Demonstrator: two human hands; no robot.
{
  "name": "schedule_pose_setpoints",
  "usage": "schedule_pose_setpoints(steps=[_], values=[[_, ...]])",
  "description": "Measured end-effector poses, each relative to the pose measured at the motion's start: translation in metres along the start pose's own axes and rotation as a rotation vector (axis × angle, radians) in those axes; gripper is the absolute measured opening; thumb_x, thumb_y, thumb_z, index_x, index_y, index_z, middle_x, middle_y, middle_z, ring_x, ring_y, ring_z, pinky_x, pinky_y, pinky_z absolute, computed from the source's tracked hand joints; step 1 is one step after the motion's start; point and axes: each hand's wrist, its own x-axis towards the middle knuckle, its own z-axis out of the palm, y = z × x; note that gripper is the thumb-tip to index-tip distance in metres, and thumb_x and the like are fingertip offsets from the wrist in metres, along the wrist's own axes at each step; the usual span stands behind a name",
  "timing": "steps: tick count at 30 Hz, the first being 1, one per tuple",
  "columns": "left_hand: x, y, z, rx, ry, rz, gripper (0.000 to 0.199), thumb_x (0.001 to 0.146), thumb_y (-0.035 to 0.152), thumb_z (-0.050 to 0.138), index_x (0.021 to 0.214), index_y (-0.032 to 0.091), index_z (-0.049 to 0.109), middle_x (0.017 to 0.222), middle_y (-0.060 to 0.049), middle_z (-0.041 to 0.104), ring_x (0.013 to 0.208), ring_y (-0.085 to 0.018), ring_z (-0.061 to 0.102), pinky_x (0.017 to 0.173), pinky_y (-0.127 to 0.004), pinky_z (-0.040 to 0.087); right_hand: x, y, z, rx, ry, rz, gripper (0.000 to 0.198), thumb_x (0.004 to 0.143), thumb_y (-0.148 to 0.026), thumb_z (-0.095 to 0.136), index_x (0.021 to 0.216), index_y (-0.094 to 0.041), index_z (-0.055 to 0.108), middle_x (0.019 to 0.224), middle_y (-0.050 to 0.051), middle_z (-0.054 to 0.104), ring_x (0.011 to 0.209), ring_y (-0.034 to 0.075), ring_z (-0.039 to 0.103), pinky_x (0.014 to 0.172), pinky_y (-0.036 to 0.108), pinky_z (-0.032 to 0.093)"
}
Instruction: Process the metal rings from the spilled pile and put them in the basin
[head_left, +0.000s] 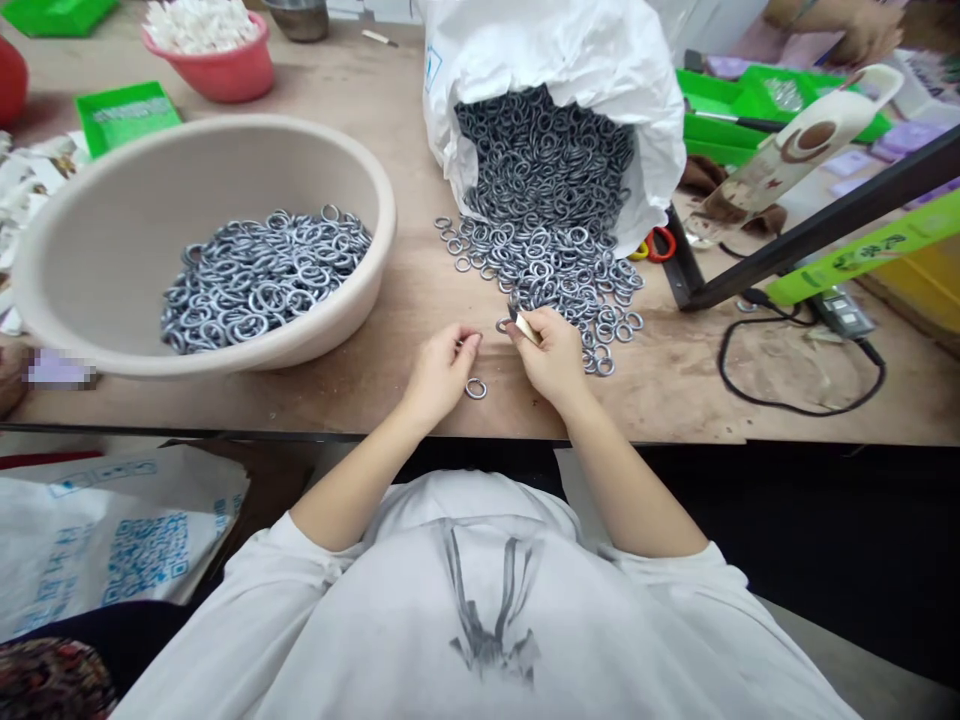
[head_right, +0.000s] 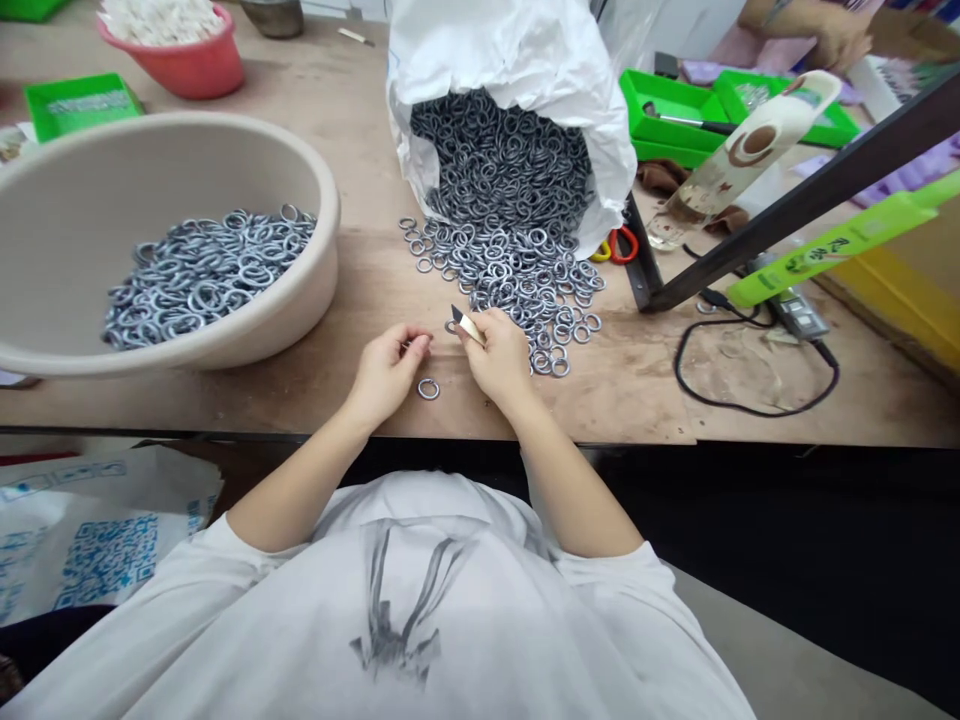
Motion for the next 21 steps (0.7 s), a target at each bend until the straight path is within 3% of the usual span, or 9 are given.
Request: schedule_pose_setpoints(steps=[2,5,10,13,15,18,21], values=[[-0.001,-0.002,-0.003,-0.248,0.040,-0.017,0.022,0.095,0.034,0.055,0.097,0.017,0.068,0.082,-0.003,0.069,0.073,-0.015,0.060,0.072,-0.027,0.048,-0.004,-0.008,0.001,0.306,0.006,0.071,0.018,0.085,-0.039,0.070,0.085,-0.021,0.070,0.082,0.002,0.066,0.075,0.016,0.059,0.071,0.031,0.046],[-0.009,0.000,-0.001,-0.479,-0.007,-0.007,0.033,0.092,0.049,0.060,0.096,0.017,0.068,0.077,-0.001,0.066,0.066,-0.012,0.055,0.063,-0.024,0.046,-0.015,-0.024,0.005,0.692,0.004,0.240,0.031,0.074,-0.044,0.081,0.091,-0.022,0.066,0.083,-0.001,0.068,0.063,0.011,0.055,0.055,0.024,0.042],[-0.019,0.007,0.006,-0.650,-0.018,0.007,0.050,0.082,0.065,0.068,0.101,0.019,0.065,0.080,-0.002,0.067,0.067,-0.012,0.060,0.057,-0.022,0.047,-0.033,-0.049,0.015,1.016,-0.068,0.476,0.050,0.061,-0.050,0.089,0.089,-0.022,0.058,0.067,-0.007,0.060,0.042,0.003,0.039,0.036,0.018,0.027],[-0.018,0.009,0.006,-0.683,-0.013,0.006,0.052,0.079,0.066,0.070,0.099,0.018,0.066,0.075,-0.001,0.066,0.063,-0.011,0.059,0.056,-0.021,0.047,-0.037,-0.053,0.023,1.062,-0.055,0.483,0.053,0.062,-0.052,0.089,0.089,-0.024,0.053,0.063,-0.010,0.055,0.041,0.003,0.039,0.034,0.016,0.024],[-0.016,0.011,0.005,-0.739,-0.015,-0.028,0.051,0.077,0.066,0.073,0.088,0.017,0.065,0.068,0.001,0.061,0.055,-0.008,0.052,0.051,-0.020,0.043,-0.037,-0.052,0.026,1.030,-0.025,0.434,0.052,0.064,-0.056,0.087,0.085,-0.024,0.052,0.059,-0.010,0.049,0.042,0.004,0.038,0.035,0.016,0.026],[-0.016,0.014,0.004,-0.890,-0.051,-0.145,0.052,0.073,0.066,0.077,0.075,0.017,0.057,0.057,0.006,0.048,0.045,-0.004,0.037,0.043,-0.017,0.032,-0.037,-0.049,0.025,0.896,0.034,0.328,0.051,0.066,-0.061,0.084,0.086,-0.024,0.056,0.064,-0.008,0.053,0.048,0.006,0.043,0.041,0.019,0.036],[-0.018,0.018,0.003,-1.010,-0.150,-0.260,0.056,0.068,0.067,0.080,0.075,0.017,0.055,0.053,0.009,0.038,0.042,-0.003,0.030,0.041,-0.016,0.025,-0.036,-0.048,0.019,0.766,-0.034,0.222,0.054,0.067,-0.065,0.081,0.096,-0.024,0.062,0.078,-0.002,0.063,0.062,0.011,0.057,0.054,0.025,0.048]])
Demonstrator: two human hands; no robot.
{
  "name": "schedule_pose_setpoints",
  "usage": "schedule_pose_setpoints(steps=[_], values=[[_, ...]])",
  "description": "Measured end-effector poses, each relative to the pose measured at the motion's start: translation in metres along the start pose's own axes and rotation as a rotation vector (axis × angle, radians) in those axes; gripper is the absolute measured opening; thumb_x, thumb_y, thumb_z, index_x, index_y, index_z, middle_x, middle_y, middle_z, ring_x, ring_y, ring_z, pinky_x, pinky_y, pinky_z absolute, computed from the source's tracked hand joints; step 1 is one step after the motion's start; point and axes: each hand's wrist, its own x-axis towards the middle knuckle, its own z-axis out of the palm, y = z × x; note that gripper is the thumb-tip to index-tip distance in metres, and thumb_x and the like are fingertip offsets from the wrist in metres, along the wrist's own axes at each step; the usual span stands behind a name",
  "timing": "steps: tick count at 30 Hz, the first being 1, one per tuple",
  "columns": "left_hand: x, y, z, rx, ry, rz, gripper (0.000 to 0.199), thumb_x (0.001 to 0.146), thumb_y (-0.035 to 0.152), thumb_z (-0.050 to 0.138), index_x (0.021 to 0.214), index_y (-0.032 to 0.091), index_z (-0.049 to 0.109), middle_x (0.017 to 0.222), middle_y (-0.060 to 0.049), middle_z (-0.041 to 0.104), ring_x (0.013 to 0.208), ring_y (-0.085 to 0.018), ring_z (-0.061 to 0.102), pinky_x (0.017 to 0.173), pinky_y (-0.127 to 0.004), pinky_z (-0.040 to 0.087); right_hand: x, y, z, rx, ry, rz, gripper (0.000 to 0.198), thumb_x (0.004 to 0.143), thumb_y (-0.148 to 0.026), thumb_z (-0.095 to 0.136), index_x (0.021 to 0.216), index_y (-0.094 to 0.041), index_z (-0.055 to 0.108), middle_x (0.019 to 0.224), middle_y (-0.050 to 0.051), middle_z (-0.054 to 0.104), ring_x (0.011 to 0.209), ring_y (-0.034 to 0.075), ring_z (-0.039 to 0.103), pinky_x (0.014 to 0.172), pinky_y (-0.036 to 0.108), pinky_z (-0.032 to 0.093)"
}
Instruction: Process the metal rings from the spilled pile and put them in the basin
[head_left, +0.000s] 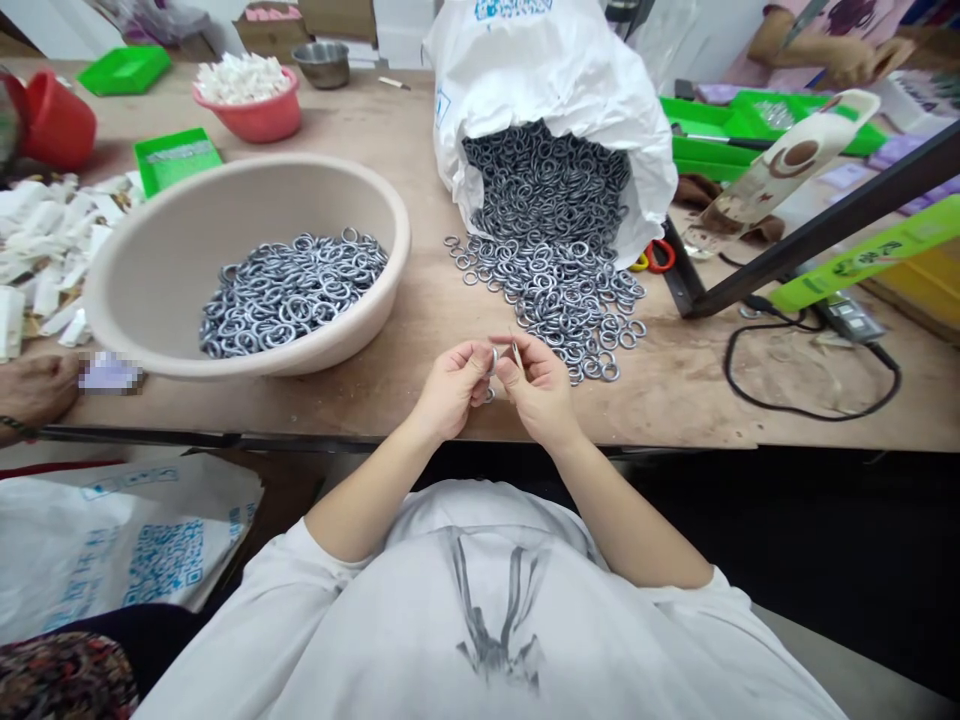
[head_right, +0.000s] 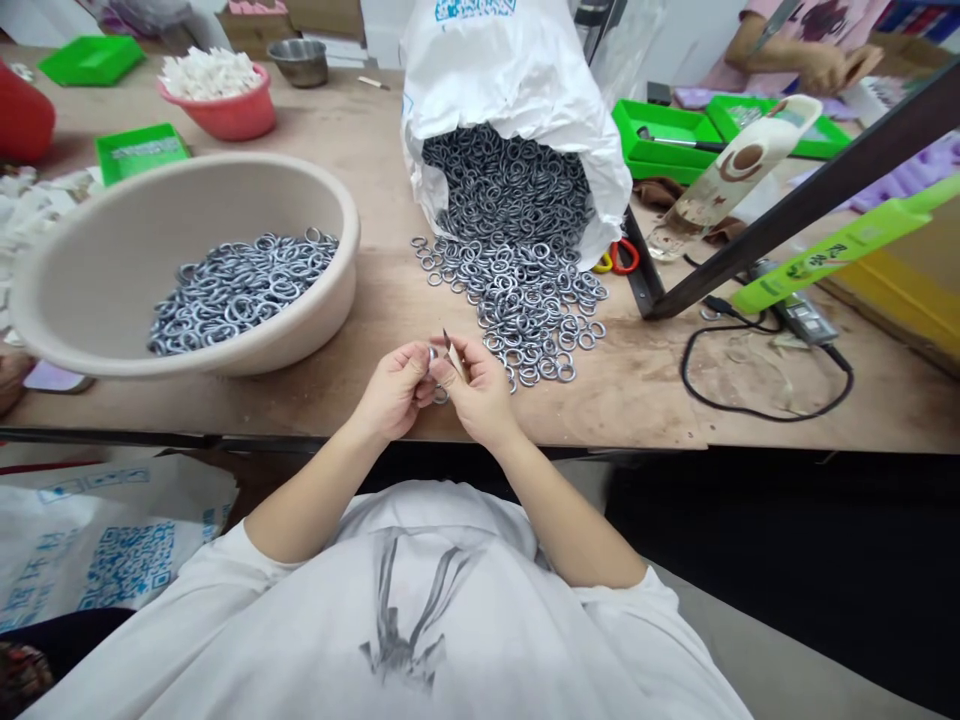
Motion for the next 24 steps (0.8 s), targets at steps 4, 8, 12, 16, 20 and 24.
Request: schedule_pose_setpoints(steps=[4,8,12,16,20,24], values=[[-0.003,0.005,0.006,0.016,-0.002,-0.081,0.059,0.069,0.072,0.076,0.077,0.017,0.056,0.056,0.007,0.043,0.041,-0.003,0.032,0.038,-0.016,0.020,0.002,-0.003,-0.002,-0.062,-0.081,-0.049,0.051,0.073,-0.067,0.075,0.098,-0.024,0.062,0.072,-0.003,0.062,0.061,0.014,0.060,0.059,0.029,0.052],[-0.001,0.014,0.009,0.068,0.016,-0.091,0.058,0.077,0.070,0.071,0.067,0.017,0.049,0.055,0.006,0.044,0.039,-0.002,0.032,0.037,-0.016,0.019,0.009,-0.002,-0.002,-0.193,-0.063,-0.114,0.045,0.083,-0.065,0.066,0.099,-0.024,0.063,0.071,-0.002,0.062,0.059,0.014,0.061,0.059,0.030,0.052],[0.002,0.028,0.009,0.107,0.038,-0.082,0.050,0.085,0.059,0.069,0.067,0.016,0.050,0.057,0.004,0.045,0.039,-0.002,0.032,0.036,-0.016,0.020,0.021,-0.001,-0.001,-0.309,-0.056,-0.144,0.047,0.086,-0.069,0.060,0.099,-0.024,0.063,0.077,0.000,0.064,0.070,0.017,0.064,0.064,0.030,0.053],[-0.002,0.041,0.009,0.148,0.104,-0.134,0.038,0.088,0.047,0.069,0.071,0.016,0.053,0.060,0.003,0.048,0.039,-0.003,0.036,0.037,-0.015,0.020,0.030,-0.005,0.000,-0.340,-0.072,-0.183,0.048,0.087,-0.071,0.058,0.101,-0.025,0.065,0.083,0.002,0.064,0.080,0.018,0.065,0.068,0.031,0.052],[-0.007,0.046,0.003,0.188,0.178,-0.104,0.033,0.088,0.043,0.068,0.073,0.017,0.054,0.061,0.002,0.050,0.040,-0.003,0.038,0.038,-0.015,0.021,0.027,-0.012,-0.008,-0.419,-0.049,-0.248,0.044,0.090,-0.065,0.058,0.100,-0.024,0.069,0.089,0.003,0.065,0.088,0.019,0.063,0.072,0.031,0.049],[-0.006,0.051,-0.014,0.166,0.273,0.014,0.036,0.087,0.048,0.067,0.072,0.019,0.052,0.060,0.003,0.049,0.040,-0.004,0.035,0.037,-0.018,0.021,0.010,-0.009,-0.022,-0.708,-0.130,-0.206,0.032,0.087,-0.051,0.069,0.095,-0.020,0.073,0.082,0.002,0.066,0.078,0.019,0.061,0.071,0.031,0.044]])
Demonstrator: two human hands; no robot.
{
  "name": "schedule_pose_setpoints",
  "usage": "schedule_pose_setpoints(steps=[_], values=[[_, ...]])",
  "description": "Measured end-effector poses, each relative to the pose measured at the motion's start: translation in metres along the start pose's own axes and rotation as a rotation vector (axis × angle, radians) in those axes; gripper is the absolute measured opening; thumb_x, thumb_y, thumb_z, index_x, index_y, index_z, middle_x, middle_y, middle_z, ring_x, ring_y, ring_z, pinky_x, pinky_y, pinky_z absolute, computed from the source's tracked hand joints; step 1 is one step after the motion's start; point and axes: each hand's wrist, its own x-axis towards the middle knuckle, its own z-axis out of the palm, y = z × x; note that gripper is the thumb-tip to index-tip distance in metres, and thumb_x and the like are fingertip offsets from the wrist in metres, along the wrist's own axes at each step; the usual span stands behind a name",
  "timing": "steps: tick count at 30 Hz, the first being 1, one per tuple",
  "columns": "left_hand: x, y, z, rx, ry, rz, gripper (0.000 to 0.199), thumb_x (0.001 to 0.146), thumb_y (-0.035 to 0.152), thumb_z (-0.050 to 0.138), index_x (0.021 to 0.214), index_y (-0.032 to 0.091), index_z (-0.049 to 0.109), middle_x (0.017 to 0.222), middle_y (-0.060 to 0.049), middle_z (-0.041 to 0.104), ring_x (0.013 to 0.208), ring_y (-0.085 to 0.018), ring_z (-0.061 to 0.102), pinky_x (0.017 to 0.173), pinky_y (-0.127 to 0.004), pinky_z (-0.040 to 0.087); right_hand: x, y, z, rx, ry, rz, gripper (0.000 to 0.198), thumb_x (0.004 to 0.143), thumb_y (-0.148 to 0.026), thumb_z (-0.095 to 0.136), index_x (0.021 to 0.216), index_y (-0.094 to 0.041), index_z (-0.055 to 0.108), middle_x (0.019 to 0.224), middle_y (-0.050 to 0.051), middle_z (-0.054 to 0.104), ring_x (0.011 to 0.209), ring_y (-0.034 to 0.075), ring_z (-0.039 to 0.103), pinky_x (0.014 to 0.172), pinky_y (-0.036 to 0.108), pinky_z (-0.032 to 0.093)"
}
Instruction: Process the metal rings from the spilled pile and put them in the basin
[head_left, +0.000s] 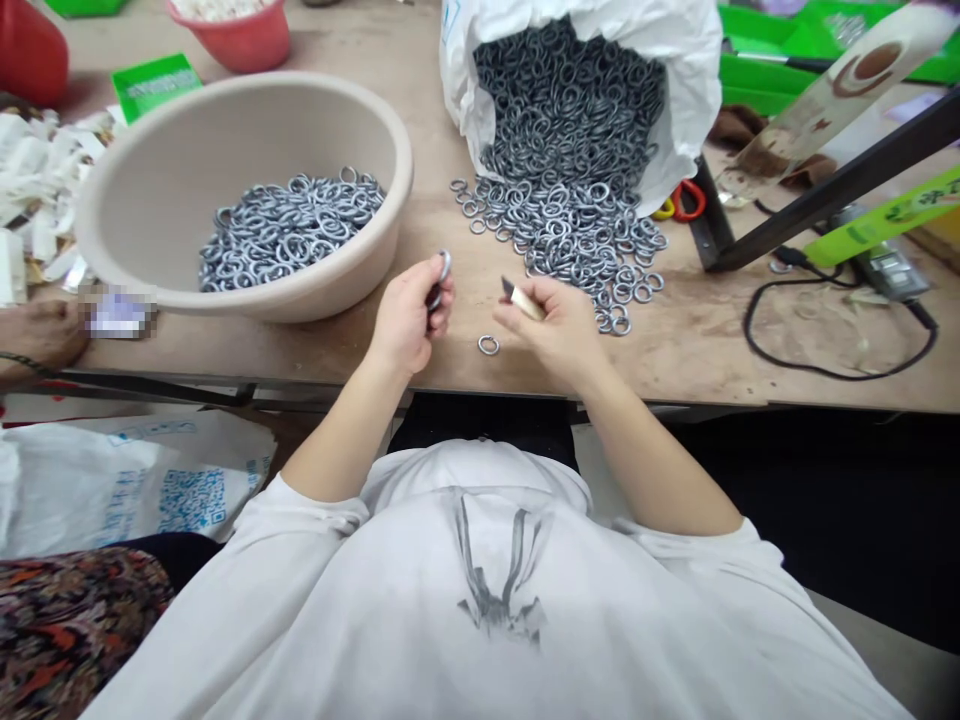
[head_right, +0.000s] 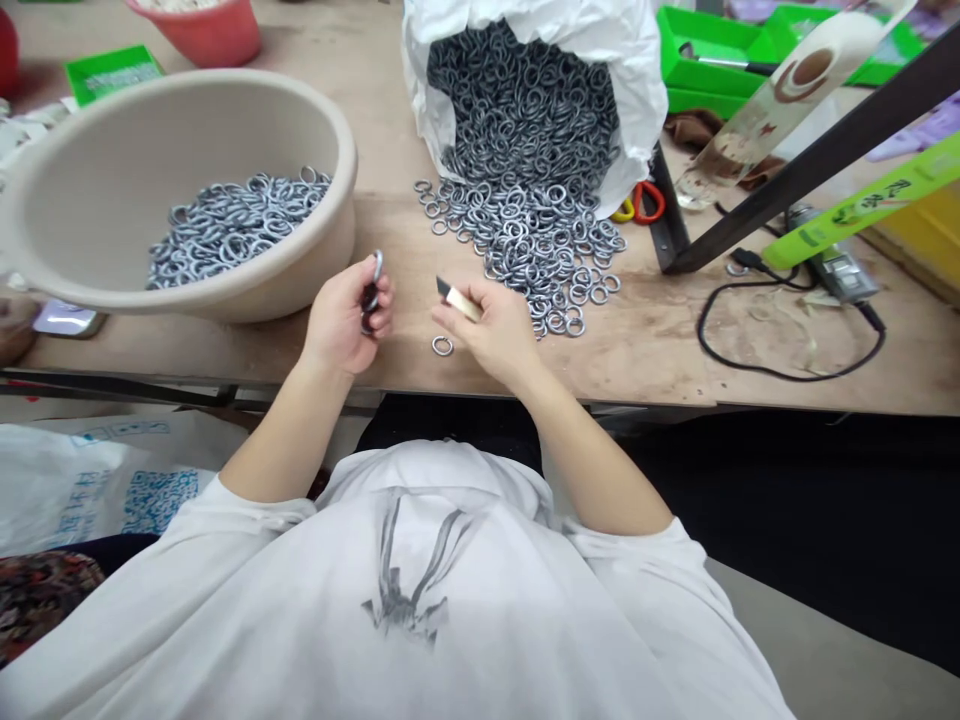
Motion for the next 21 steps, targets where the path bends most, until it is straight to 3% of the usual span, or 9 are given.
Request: schedule_pose_setpoints(steps=[4,6,8,11,13,16,19,21], values=[[0.001,0.001,-0.009,-0.047,0.039,0.005,0.039,0.084,0.052,0.068,0.071,0.020,0.050,0.059,0.005,0.047,0.039,-0.004,0.033,0.037,-0.020,0.021,-0.011,0.012,0.007,-0.389,-0.227,-0.018,0.029,0.082,-0.039,0.076,0.104,-0.022,0.077,0.097,0.007,0.072,0.089,0.025,0.065,0.076,0.034,0.044],[-0.003,-0.001,-0.008,-0.074,-0.013,-0.013,0.039,0.082,0.052,0.069,0.072,0.019,0.051,0.060,0.005,0.047,0.040,-0.004,0.031,0.037,-0.019,0.020,-0.009,0.016,0.008,-0.504,-0.197,0.039,0.027,0.086,-0.037,0.072,0.107,-0.021,0.077,0.104,0.011,0.073,0.094,0.028,0.067,0.077,0.036,0.045],[-0.010,-0.005,-0.005,-0.099,-0.084,-0.023,0.038,0.081,0.051,0.070,0.073,0.018,0.052,0.061,0.006,0.046,0.040,-0.003,0.030,0.038,-0.018,0.019,-0.004,0.018,0.005,-0.509,-0.061,0.103,0.028,0.088,-0.034,0.069,0.111,-0.020,0.076,0.109,0.013,0.074,0.097,0.030,0.067,0.080,0.038,0.047],[-0.021,-0.011,0.002,-0.108,-0.181,-0.033,0.040,0.079,0.051,0.072,0.072,0.017,0.052,0.061,0.005,0.046,0.042,-0.002,0.030,0.039,-0.017,0.019,-0.003,0.008,-0.005,-0.202,0.089,0.053,0.034,0.088,-0.040,0.068,0.114,-0.019,0.074,0.106,0.010,0.075,0.094,0.026,0.068,0.081,0.038,0.050],[-0.028,-0.015,0.008,-0.100,-0.236,-0.049,0.043,0.078,0.052,0.073,0.071,0.017,0.051,0.060,0.005,0.046,0.042,-0.002,0.030,0.040,-0.017,0.018,-0.006,-0.005,-0.008,0.116,0.069,-0.012,0.041,0.087,-0.050,0.068,0.115,-0.020,0.073,0.097,0.006,0.075,0.084,0.021,0.067,0.076,0.034,0.051],[-0.034,-0.020,0.017,-0.101,-0.303,-0.073,0.043,0.077,0.053,0.074,0.071,0.017,0.052,0.058,0.005,0.044,0.043,-0.003,0.029,0.040,-0.017,0.017,-0.010,-0.022,-0.006,0.423,-0.039,0.006,0.046,0.079,-0.057,0.075,0.108,-0.022,0.073,0.081,0.001,0.072,0.069,0.016,0.065,0.067,0.030,0.051],[-0.035,-0.021,0.024,-0.124,-0.326,-0.117,0.042,0.076,0.052,0.074,0.072,0.017,0.051,0.058,0.005,0.044,0.043,-0.003,0.029,0.040,-0.017,0.016,-0.006,-0.026,-0.003,0.522,-0.085,0.061,0.042,0.078,-0.061,0.075,0.095,-0.022,0.072,0.069,-0.001,0.067,0.060,0.015,0.062,0.062,0.030,0.050],[-0.033,-0.020,0.025,-0.140,-0.330,-0.151,0.043,0.076,0.052,0.073,0.070,0.017,0.049,0.059,0.005,0.044,0.043,-0.002,0.030,0.040,-0.016,0.016,-0.002,-0.022,-0.003,0.478,-0.038,0.052,0.044,0.084,-0.066,0.066,0.090,-0.022,0.071,0.069,0.000,0.067,0.062,0.016,0.061,0.062,0.030,0.048]])
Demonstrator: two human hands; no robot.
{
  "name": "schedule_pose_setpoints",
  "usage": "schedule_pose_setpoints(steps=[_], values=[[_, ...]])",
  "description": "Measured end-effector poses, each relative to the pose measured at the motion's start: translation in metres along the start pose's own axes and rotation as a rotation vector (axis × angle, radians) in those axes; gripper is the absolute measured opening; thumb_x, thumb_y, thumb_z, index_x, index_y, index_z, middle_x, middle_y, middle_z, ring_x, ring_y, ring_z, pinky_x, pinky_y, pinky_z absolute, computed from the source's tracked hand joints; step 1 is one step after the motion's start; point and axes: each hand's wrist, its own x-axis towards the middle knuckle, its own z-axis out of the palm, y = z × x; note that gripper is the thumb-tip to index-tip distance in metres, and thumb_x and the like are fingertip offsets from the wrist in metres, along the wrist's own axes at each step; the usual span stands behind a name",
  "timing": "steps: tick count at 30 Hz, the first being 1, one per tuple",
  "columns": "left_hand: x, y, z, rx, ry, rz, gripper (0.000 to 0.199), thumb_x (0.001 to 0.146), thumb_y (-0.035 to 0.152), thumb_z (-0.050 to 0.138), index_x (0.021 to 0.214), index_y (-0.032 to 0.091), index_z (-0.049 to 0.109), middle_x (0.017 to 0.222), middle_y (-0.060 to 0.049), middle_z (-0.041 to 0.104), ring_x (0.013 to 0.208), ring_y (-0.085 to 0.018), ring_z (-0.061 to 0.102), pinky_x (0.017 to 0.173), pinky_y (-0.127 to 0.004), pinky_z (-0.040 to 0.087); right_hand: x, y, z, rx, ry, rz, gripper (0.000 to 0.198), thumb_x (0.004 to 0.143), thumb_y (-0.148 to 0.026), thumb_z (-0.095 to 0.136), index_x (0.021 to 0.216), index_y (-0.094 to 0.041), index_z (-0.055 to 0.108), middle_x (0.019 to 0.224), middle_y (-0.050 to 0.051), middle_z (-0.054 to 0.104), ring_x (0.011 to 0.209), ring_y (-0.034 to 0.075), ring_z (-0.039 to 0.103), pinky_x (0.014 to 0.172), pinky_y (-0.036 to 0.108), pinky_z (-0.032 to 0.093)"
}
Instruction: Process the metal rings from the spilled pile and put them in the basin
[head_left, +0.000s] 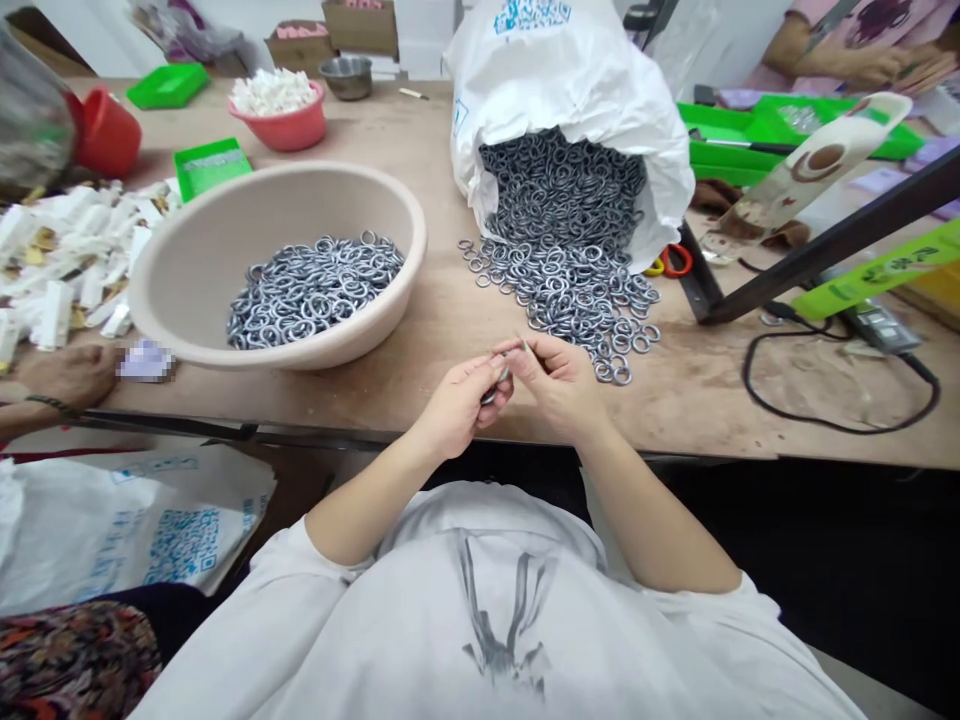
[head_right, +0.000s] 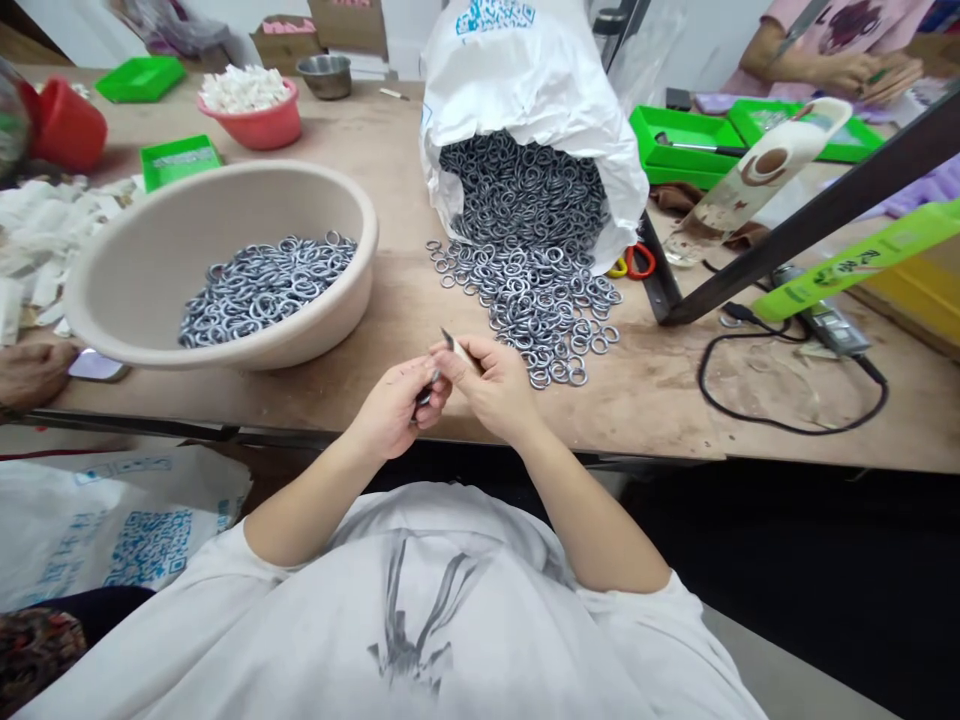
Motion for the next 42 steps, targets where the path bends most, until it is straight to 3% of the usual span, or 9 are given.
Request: schedule_pose_setpoints(steps=[7,14,17,21,26,29,32,37,42], values=[[0.009,0.001,-0.002,-0.063,0.062,-0.021,0.044,0.077,0.053,0.073,0.071,0.018,0.048,0.056,0.006,0.043,0.041,-0.002,0.029,0.040,-0.016,0.018,-0.008,0.005,-0.015,-0.690,0.001,-0.277,0.058,0.097,-0.069,0.038,0.068,-0.021,0.055,0.064,0.002,0.053,0.060,0.014,0.045,0.059,0.030,0.031],[0.016,-0.001,-0.002,-0.072,0.072,-0.034,0.043,0.075,0.052,0.075,0.073,0.018,0.050,0.055,0.007,0.042,0.041,-0.003,0.029,0.040,-0.016,0.018,-0.010,0.008,-0.015,-0.807,-0.074,-0.311,0.054,0.100,-0.062,0.037,0.067,-0.022,0.053,0.064,0.002,0.052,0.061,0.015,0.045,0.058,0.031,0.026],[0.014,-0.004,-0.004,-0.043,0.039,-0.057,0.044,0.073,0.052,0.077,0.070,0.017,0.050,0.053,0.007,0.043,0.041,-0.002,0.028,0.039,-0.016,0.019,-0.004,0.014,-0.023,-0.700,-0.065,-0.227,0.053,0.100,-0.060,0.040,0.064,-0.022,0.049,0.061,0.000,0.050,0.058,0.014,0.044,0.058,0.029,0.027],[0.007,-0.010,-0.009,0.039,-0.106,-0.184,0.044,0.072,0.048,0.079,0.063,0.015,0.051,0.054,0.004,0.047,0.041,-0.002,0.034,0.038,-0.017,0.022,0.009,0.023,-0.037,-0.722,0.125,0.017,0.052,0.101,-0.057,0.038,0.067,-0.021,0.053,0.060,0.000,0.052,0.057,0.015,0.047,0.057,0.028,0.027],[0.010,-0.003,-0.029,0.021,0.054,-0.074,0.033,0.078,0.042,0.074,0.087,0.012,0.067,0.070,-0.001,0.064,0.043,-0.003,0.044,0.038,-0.017,0.027,0.018,0.029,-0.030,-1.218,-0.041,0.165,0.032,0.094,-0.048,0.058,0.107,-0.020,0.070,0.106,0.010,0.070,0.080,0.023,0.062,0.060,0.030,0.027],[0.015,0.003,-0.039,-0.007,0.113,-0.038,0.034,0.074,0.029,0.072,0.104,0.014,0.068,0.075,-0.002,0.067,0.047,-0.006,0.051,0.037,-0.017,0.029,0.021,0.030,-0.024,-1.292,-0.084,0.215,0.026,0.097,-0.037,0.054,0.108,-0.019,0.070,0.113,0.012,0.067,0.082,0.024,0.064,0.059,0.031,0.028],[0.018,0.002,-0.038,-0.060,0.184,-0.032,0.023,0.069,0.028,0.069,0.086,0.013,0.067,0.069,-0.001,0.063,0.048,-0.009,0.054,0.035,-0.017,0.030,0.020,0.031,-0.024,-1.009,0.006,0.171,0.019,0.095,-0.033,0.056,0.094,-0.018,0.068,0.098,0.010,0.066,0.078,0.021,0.060,0.062,0.030,0.033],[0.021,-0.014,-0.012,-0.032,0.152,0.055,0.045,0.074,0.056,0.074,0.087,0.015,0.061,0.076,0.000,0.060,0.049,-0.006,0.052,0.035,-0.017,0.030,0.001,0.026,-0.004,0.083,0.109,0.188,0.038,0.088,-0.059,0.064,0.081,-0.022,0.057,0.063,-0.005,0.048,0.050,0.010,0.037,0.049,0.025,0.031],[0.020,-0.023,-0.002,0.017,0.077,0.175,0.050,0.076,0.062,0.074,0.079,0.018,0.050,0.061,0.007,0.049,0.043,-0.003,0.039,0.036,-0.015,0.025,-0.014,0.020,0.017,0.298,0.244,0.143,0.039,0.076,-0.055,0.079,0.085,-0.023,0.059,0.071,-0.004,0.057,0.056,0.009,0.049,0.052,0.023,0.043]])
